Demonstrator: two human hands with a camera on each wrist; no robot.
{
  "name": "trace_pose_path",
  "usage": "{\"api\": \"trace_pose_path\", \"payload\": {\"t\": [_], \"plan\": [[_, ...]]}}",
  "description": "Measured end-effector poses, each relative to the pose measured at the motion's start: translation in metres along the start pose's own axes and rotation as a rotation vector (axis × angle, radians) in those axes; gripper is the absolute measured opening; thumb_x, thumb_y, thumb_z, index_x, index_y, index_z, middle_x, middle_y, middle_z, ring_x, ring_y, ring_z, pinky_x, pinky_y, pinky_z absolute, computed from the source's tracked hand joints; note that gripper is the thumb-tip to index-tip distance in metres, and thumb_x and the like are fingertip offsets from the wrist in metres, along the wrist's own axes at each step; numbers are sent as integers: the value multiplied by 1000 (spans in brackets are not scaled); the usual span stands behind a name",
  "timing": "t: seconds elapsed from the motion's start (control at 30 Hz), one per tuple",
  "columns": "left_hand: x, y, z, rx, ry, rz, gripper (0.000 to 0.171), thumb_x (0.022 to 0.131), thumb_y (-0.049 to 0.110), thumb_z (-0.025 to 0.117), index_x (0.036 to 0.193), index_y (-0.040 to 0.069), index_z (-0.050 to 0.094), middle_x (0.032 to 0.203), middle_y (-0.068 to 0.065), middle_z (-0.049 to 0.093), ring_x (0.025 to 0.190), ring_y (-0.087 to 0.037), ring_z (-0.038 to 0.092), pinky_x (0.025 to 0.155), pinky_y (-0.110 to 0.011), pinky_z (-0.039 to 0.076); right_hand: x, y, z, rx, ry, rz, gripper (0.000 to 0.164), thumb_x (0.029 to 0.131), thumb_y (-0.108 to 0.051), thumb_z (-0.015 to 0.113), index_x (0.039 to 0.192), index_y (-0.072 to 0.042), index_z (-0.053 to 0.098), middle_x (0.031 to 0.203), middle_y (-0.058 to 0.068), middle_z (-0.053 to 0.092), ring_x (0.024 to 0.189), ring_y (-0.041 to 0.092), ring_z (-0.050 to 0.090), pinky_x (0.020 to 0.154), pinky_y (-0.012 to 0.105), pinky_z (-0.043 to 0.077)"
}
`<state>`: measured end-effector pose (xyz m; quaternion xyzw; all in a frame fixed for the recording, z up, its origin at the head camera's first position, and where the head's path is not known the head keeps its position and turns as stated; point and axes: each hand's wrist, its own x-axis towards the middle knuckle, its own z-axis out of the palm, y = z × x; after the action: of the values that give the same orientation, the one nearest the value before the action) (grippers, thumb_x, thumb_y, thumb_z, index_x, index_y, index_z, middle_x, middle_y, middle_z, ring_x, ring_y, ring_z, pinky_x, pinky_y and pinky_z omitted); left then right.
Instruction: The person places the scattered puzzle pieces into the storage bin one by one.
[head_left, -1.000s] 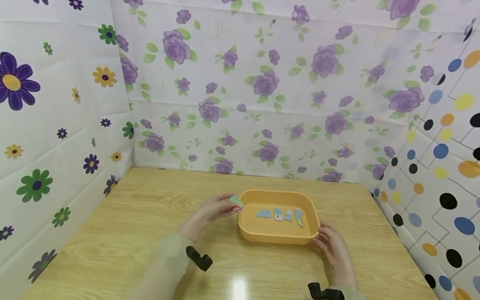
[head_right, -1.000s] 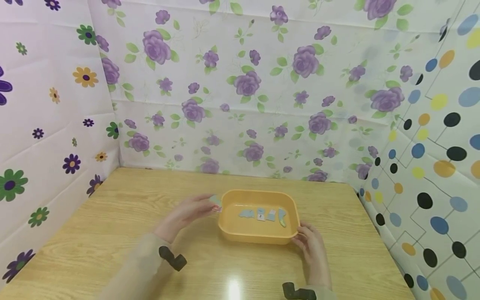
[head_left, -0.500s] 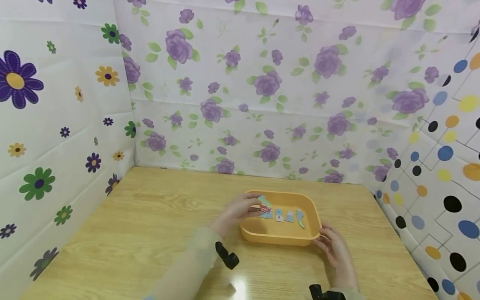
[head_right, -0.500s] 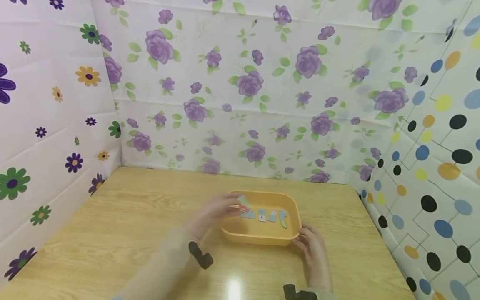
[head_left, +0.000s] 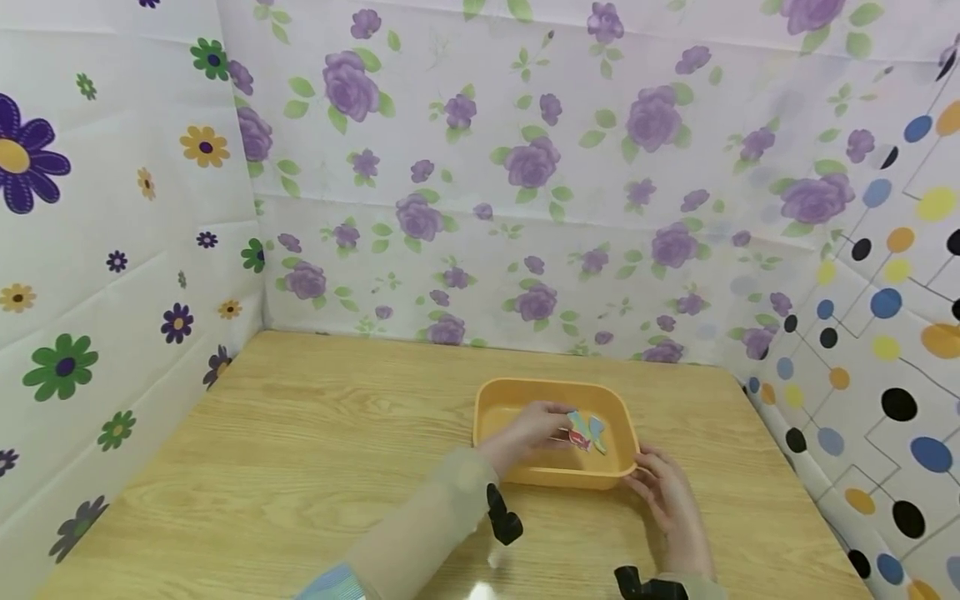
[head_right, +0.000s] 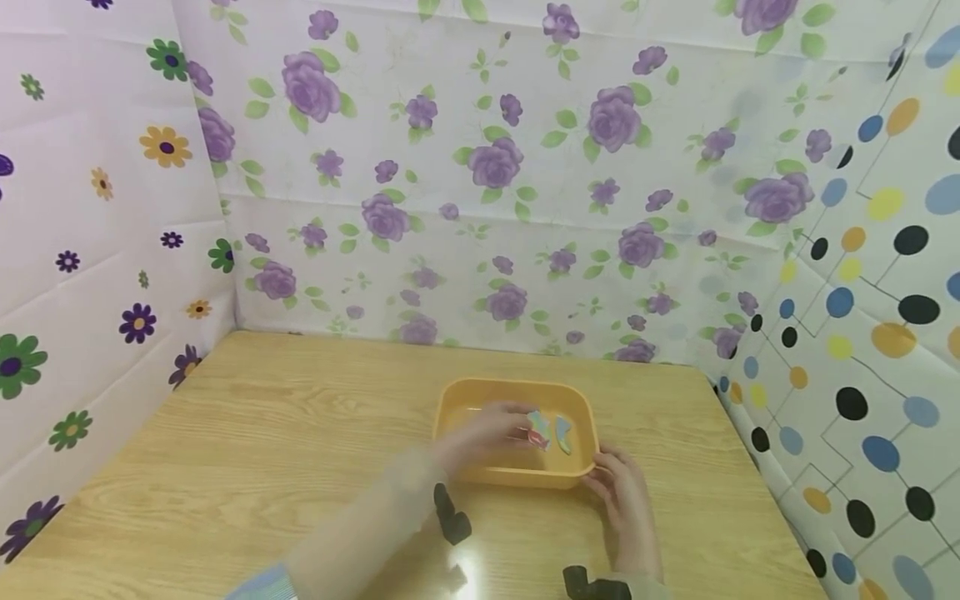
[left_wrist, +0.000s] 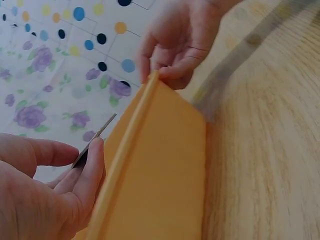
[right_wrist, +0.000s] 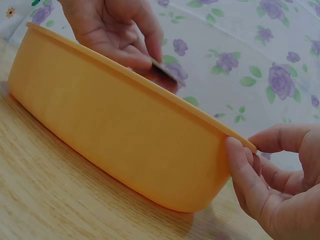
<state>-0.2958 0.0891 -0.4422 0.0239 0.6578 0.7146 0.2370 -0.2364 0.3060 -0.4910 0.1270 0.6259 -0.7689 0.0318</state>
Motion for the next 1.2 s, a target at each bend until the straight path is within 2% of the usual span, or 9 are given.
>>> {"api": "trace_pose_path", "payload": {"t": [0.2,0.5,0.73,1.07,1.2], "plan": [[12,-11,10,56,23,-33,37,92,-2,55,129,-2,60,100,-16,68,84,-21,68,74,-30,60,0,0,0,28,7,9,27,102,-12,46,128,-2,47,96,-6,59,80,7,58,77,17,56],[14,-18,14,188,-2,-43,39,91,-5,58,130,-6,56,112,-16,64,69,-13,61,70,-27,59,-1,-2,3,22,12,4,30,102,-12,47,129,1,46,96,-5,60,79,7,58,76,17,56],[14,-21,18,228,4,-80,38,89,-7,62,127,-7,59,95,-13,68,60,-10,62,68,-26,60,-1,-2,1,11,19,14,36,102,-12,47,135,3,42,97,-5,59,79,7,58,76,17,56],[18,-26,19,252,16,-67,38,88,-7,65,125,-9,59,100,-14,68,79,-25,72,71,-30,61,1,0,1,1,19,-5,29,101,-11,48,128,0,47,96,-5,60,79,7,58,75,17,56],[17,-26,18,314,12,-41,36,89,-2,66,124,-9,59,98,-16,70,86,-27,72,75,-31,60,-1,-1,1,6,19,-2,31,101,-11,47,129,1,47,96,-6,60,78,6,58,75,17,56]]}}
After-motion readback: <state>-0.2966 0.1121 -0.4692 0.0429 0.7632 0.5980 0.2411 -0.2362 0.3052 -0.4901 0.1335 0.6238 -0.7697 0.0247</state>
